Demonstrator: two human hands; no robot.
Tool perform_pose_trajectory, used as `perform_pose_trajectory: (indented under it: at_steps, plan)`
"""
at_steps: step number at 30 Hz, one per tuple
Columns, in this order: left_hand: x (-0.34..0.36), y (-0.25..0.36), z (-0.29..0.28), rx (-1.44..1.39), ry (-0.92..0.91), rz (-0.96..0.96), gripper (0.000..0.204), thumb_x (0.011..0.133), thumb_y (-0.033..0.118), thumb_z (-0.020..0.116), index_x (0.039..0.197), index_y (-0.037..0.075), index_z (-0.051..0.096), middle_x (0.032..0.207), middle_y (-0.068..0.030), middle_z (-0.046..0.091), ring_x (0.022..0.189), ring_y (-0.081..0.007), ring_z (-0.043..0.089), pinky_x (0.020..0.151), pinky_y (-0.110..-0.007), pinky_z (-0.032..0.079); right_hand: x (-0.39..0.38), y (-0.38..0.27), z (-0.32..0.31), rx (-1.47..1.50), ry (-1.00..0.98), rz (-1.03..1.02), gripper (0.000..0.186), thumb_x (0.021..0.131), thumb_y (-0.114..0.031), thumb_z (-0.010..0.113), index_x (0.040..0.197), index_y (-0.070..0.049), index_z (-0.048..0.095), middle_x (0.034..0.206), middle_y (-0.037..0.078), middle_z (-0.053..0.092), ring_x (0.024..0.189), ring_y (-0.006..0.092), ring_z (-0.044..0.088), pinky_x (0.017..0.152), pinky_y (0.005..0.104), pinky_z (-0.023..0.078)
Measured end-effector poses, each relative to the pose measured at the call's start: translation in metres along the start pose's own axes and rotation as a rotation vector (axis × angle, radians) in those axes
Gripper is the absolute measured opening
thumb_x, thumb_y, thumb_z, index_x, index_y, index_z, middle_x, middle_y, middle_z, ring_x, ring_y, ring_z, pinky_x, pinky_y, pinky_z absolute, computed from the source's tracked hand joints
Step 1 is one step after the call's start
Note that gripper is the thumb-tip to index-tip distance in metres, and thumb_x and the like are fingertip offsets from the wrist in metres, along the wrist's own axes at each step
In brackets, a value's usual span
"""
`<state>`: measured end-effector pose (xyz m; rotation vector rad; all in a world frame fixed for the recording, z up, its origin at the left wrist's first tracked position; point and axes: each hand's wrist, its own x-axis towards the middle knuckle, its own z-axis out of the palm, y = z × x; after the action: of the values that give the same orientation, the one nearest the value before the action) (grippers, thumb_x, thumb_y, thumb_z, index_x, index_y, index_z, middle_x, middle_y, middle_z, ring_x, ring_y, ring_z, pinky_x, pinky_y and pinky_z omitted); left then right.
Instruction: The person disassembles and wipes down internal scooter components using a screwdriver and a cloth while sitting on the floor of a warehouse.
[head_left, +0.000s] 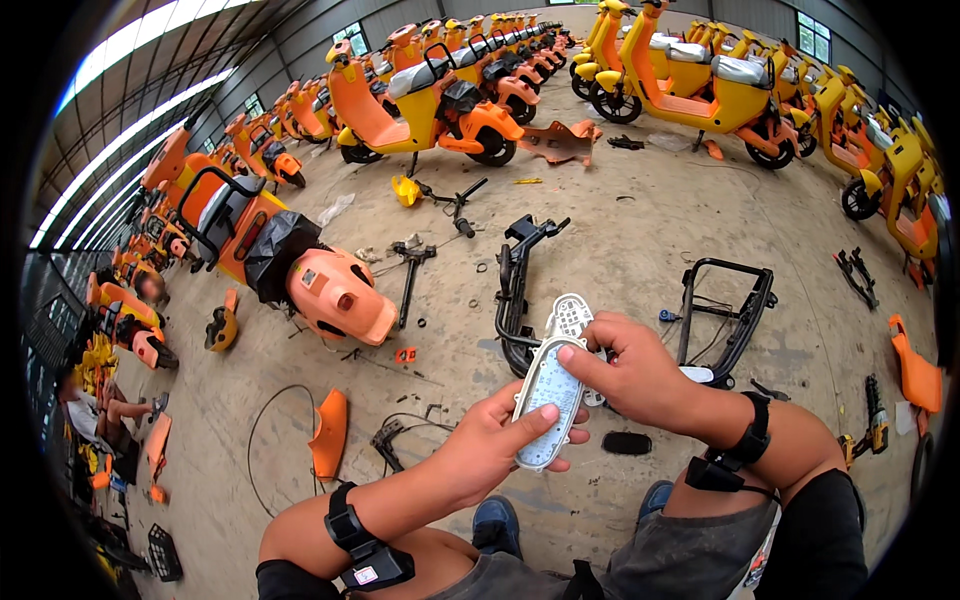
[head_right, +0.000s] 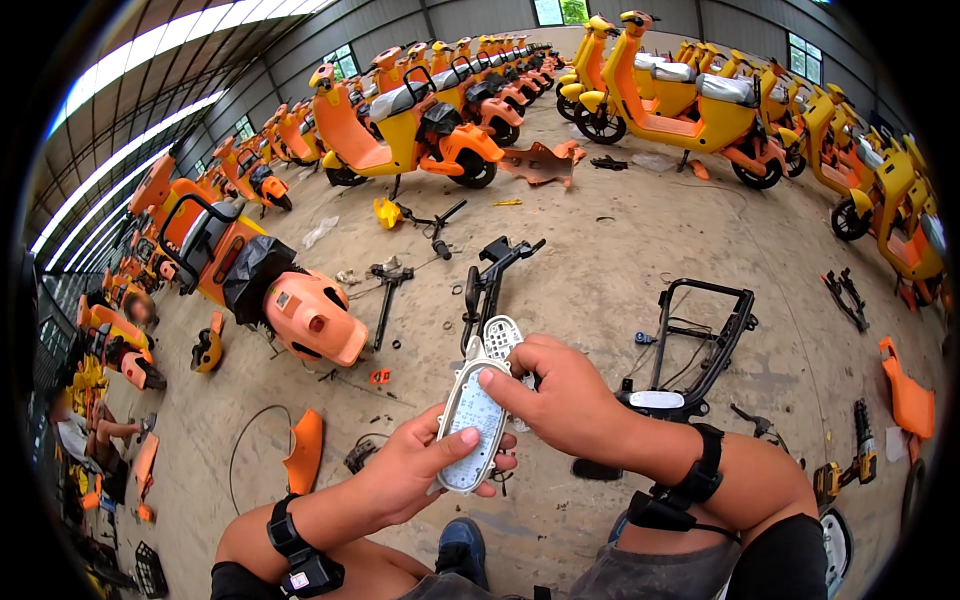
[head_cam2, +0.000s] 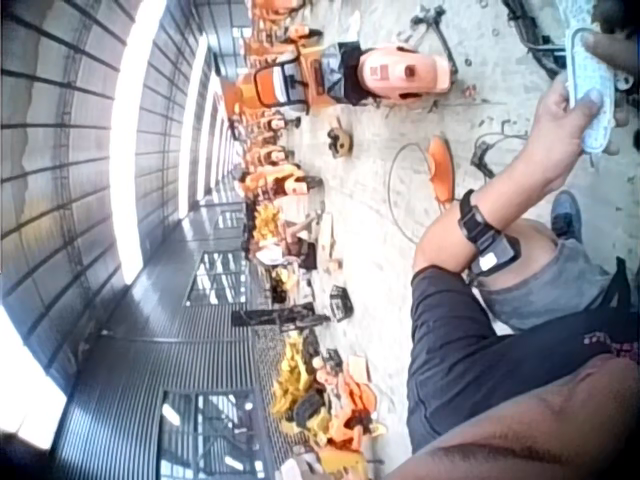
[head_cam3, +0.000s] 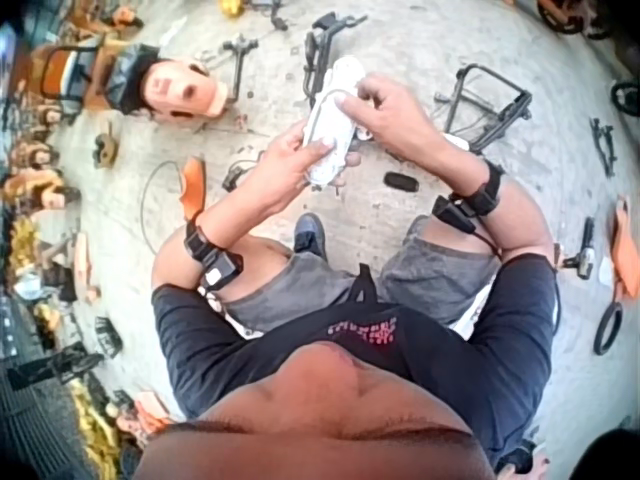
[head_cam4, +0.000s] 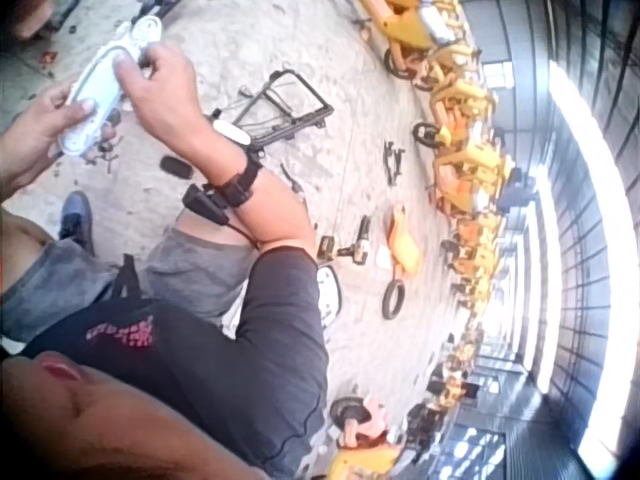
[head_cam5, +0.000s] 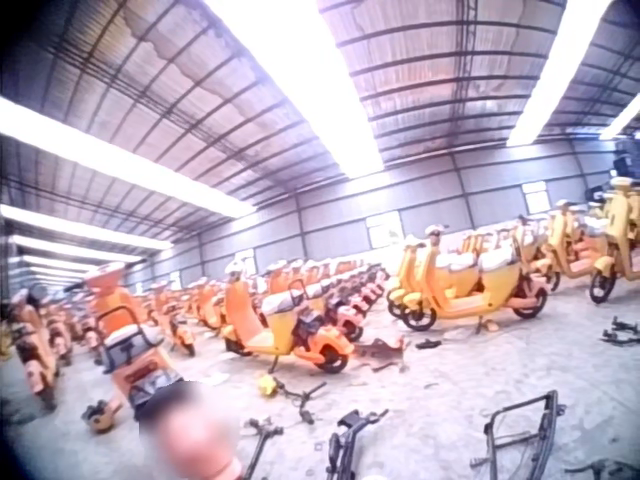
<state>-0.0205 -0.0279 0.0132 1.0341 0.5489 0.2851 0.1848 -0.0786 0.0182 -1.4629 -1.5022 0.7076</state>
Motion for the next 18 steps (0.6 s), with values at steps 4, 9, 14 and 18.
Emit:
perform_pose_trajectory:
  at_steps: [4, 9, 14, 18]
  plan:
    - [-0.0014, 0.0005, -0.0007, -0.014, -0.027, -0.002, 0.041, 0.102, 0.023, 0.053, 0.137, 0.004, 0.042, 0.124, -0.0169, 0.059, 0.112, -0.0281, 0.063, 0.085, -0.040, 0.059, -0.0001, -0.0028, -0.0005, 0.012, -0.025, 0.060, 0.038, 0.093, -0.033, 0.064, 0.083, 0.004, 0.060, 0.086, 0.012, 0.055, 0.077, 0.0203, 0.053, 0.068, 0.0355, 0.044]
    - [-0.0004, -0.0024, -0.0020, -0.062, -0.065, 0.010, 0.042, 0.103, 0.024, 0.050, 0.138, 0.003, 0.041, 0.126, -0.0186, 0.058, 0.114, -0.0295, 0.062, 0.087, -0.043, 0.059, -0.0008, -0.0018, 0.0013, 0.055, -0.013, 0.061, 0.038, 0.093, -0.033, 0.064, 0.086, 0.004, 0.062, 0.087, 0.013, 0.055, 0.077, 0.0206, 0.054, 0.069, 0.0361, 0.044]
    - [0.0009, -0.0006, -0.0030, -0.090, -0.106, -0.002, 0.046, 0.102, 0.028, 0.051, 0.138, 0.001, 0.040, 0.128, -0.0194, 0.057, 0.116, -0.0307, 0.061, 0.089, -0.044, 0.058, -0.0011, 0.0034, 0.0010, 0.077, -0.003, 0.064, 0.037, 0.093, -0.033, 0.063, 0.088, 0.004, 0.062, 0.088, 0.012, 0.056, 0.078, 0.0203, 0.054, 0.068, 0.0356, 0.044]
    - [-0.0026, 0.0011, -0.0022, -0.070, -0.129, 0.026, 0.049, 0.099, 0.021, 0.057, 0.139, 0.001, 0.038, 0.130, -0.0202, 0.055, 0.118, -0.0310, 0.059, 0.091, -0.044, 0.057, -0.0015, 0.0015, 0.0012, 0.082, -0.007, 0.065, 0.036, 0.093, -0.032, 0.063, 0.087, 0.004, 0.063, 0.088, 0.012, 0.056, 0.077, 0.0198, 0.053, 0.068, 0.0350, 0.044]
